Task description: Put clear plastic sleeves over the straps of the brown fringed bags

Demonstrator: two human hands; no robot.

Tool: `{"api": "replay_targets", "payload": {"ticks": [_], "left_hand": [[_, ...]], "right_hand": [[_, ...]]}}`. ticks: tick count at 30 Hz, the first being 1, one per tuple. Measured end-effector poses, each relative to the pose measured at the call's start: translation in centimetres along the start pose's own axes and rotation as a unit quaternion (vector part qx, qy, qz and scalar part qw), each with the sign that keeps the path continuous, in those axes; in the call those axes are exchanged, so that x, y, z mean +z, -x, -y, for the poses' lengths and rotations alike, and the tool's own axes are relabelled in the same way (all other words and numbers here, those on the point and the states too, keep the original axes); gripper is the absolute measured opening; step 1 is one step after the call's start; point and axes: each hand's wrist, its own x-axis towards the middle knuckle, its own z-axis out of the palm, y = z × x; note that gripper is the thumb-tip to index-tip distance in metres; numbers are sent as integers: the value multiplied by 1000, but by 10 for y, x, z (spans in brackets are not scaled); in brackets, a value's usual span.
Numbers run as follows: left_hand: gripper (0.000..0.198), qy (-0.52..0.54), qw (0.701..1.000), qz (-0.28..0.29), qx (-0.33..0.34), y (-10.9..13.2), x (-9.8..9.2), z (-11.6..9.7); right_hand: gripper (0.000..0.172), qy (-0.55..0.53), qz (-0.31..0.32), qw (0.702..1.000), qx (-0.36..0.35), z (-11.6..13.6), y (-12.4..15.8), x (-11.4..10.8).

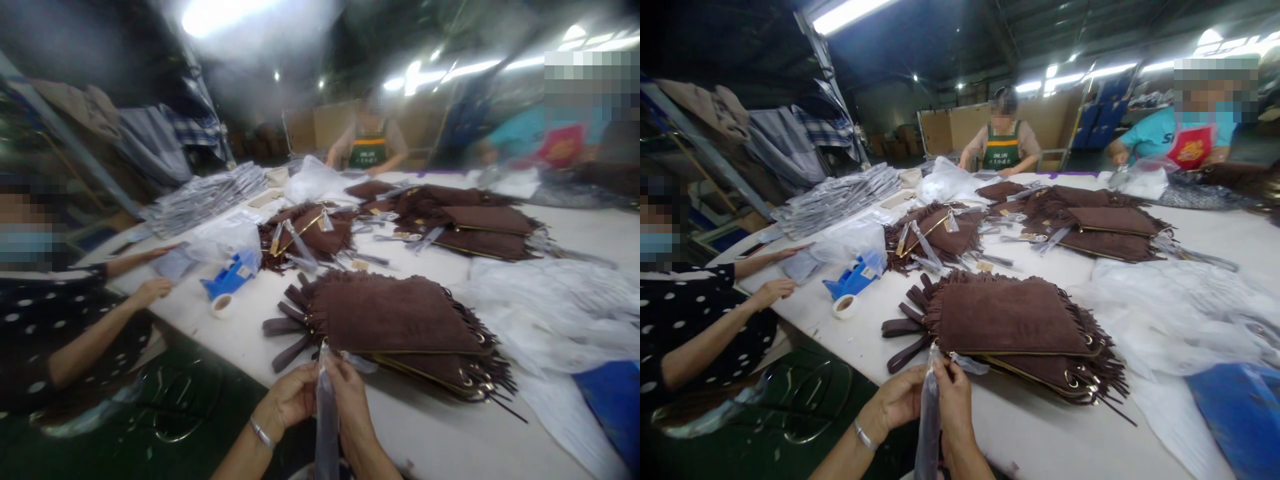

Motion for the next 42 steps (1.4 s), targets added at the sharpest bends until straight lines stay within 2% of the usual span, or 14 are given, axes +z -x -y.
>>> {"api": "replay_targets", "payload": {"ticks": [4,8,15,19,22,25,29,32,34,38,42], "left_hand": [[22,-5,1000,8,-4,-3,1,-2],[20,1,1000,4,12,-6,5,2],[15,2,994,-37,107,6,21,19],[23,-64,985,-43,155,22,32,11],[35,-168,971,-44,165,29,38,3],[32,-248,949,-50,185,27,43,-2],[29,-250,948,-41,190,20,44,-6],[27,-225,959,-14,173,17,43,-8],[26,-198,968,4,154,16,42,-8],[26,-143,982,35,115,15,39,-8],[32,-109,986,52,112,17,35,-8]], "right_hand": [[49,7,1,1000,9,-1,-2,-2],[52,12,9,1000,13,-2,-4,-5],[54,33,21,999,4,0,-8,-6],[54,33,6,999,2,1,-7,-3],[53,38,-1,999,-14,2,-4,-3],[57,35,29,999,-9,3,2,-15],[50,64,108,992,24,14,14,-55],[45,91,98,991,15,29,21,-84],[44,100,79,992,2,41,24,-95],[45,101,66,993,-8,59,25,-96],[52,92,41,995,-12,67,20,-87]]}}
